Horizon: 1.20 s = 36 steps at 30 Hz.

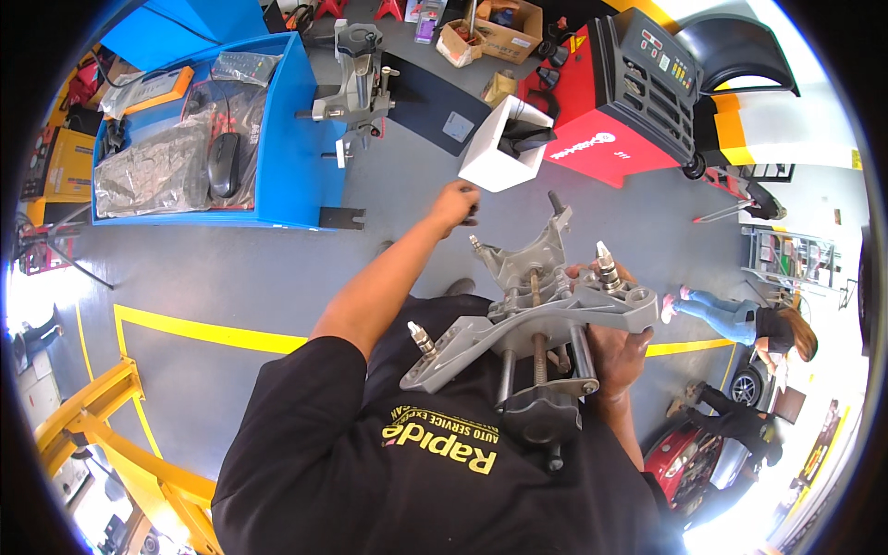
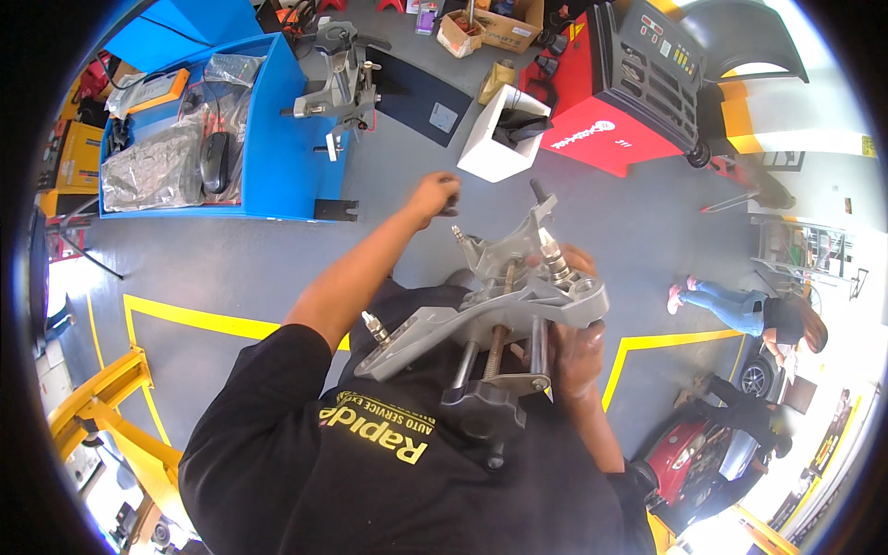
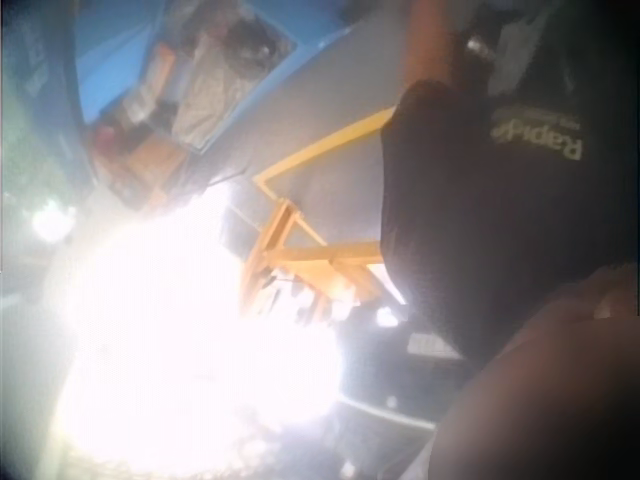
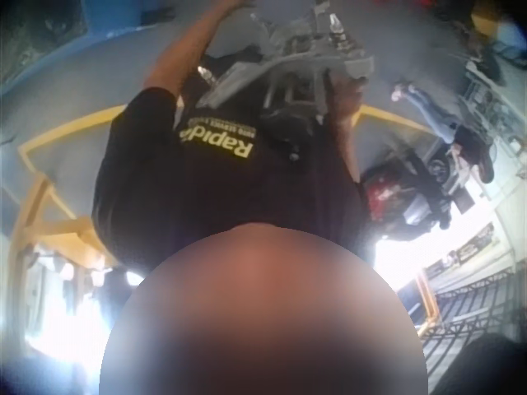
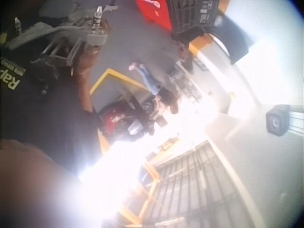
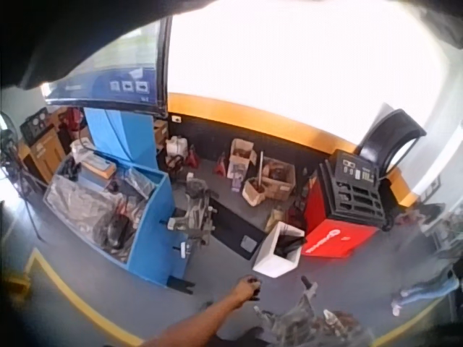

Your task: The person picks up a wheel alignment sensor from a blue workbench, walks to a car on a yellow lift, and mounts the sensor onto the wheel hub. They repeat this process for a second sensor on another wheel.

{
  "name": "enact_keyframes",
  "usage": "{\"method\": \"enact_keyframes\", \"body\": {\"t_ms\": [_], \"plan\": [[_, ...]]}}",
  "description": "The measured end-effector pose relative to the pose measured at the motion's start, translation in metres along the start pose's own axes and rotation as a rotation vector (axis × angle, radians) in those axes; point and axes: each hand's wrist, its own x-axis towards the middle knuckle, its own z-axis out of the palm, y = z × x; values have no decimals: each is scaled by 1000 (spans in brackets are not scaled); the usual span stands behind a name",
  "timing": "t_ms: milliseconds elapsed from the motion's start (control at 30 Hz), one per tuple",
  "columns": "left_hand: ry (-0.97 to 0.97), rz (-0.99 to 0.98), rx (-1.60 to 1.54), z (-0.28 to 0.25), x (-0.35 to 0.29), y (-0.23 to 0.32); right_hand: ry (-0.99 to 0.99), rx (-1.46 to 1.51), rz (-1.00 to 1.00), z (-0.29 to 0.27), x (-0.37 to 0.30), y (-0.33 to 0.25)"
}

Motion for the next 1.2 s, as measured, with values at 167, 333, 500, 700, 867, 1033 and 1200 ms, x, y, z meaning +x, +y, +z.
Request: {"method": "enact_keyframes", "body": {"t_ms": [167, 333, 500, 700, 867, 1033, 1200], "plan": [[-273, 137, 182, 79, 16, 41, -14, -33, -69, -4, 5, 3], [-309, 68, 294, 119, 29, 34, 56, -240, -128, -23, -6, 17], [-282, 121, 101, 132, 34, 13, 217, -770, -77, -33, -21, 30], [-217, 118, 49, 129, 45, 14, 116, -263, -120, -23, -11, 20], [-234, 63, -51, 110, 47, 31, 53, -345, -184, -16, 4, 16], [-77, 16, -433, 4, 1, 78, 5, 364, -13, -14, 10, 22], [89, 311, -329, -130, -101, 157, 55, 248, -62, -13, 15, 24]]}}
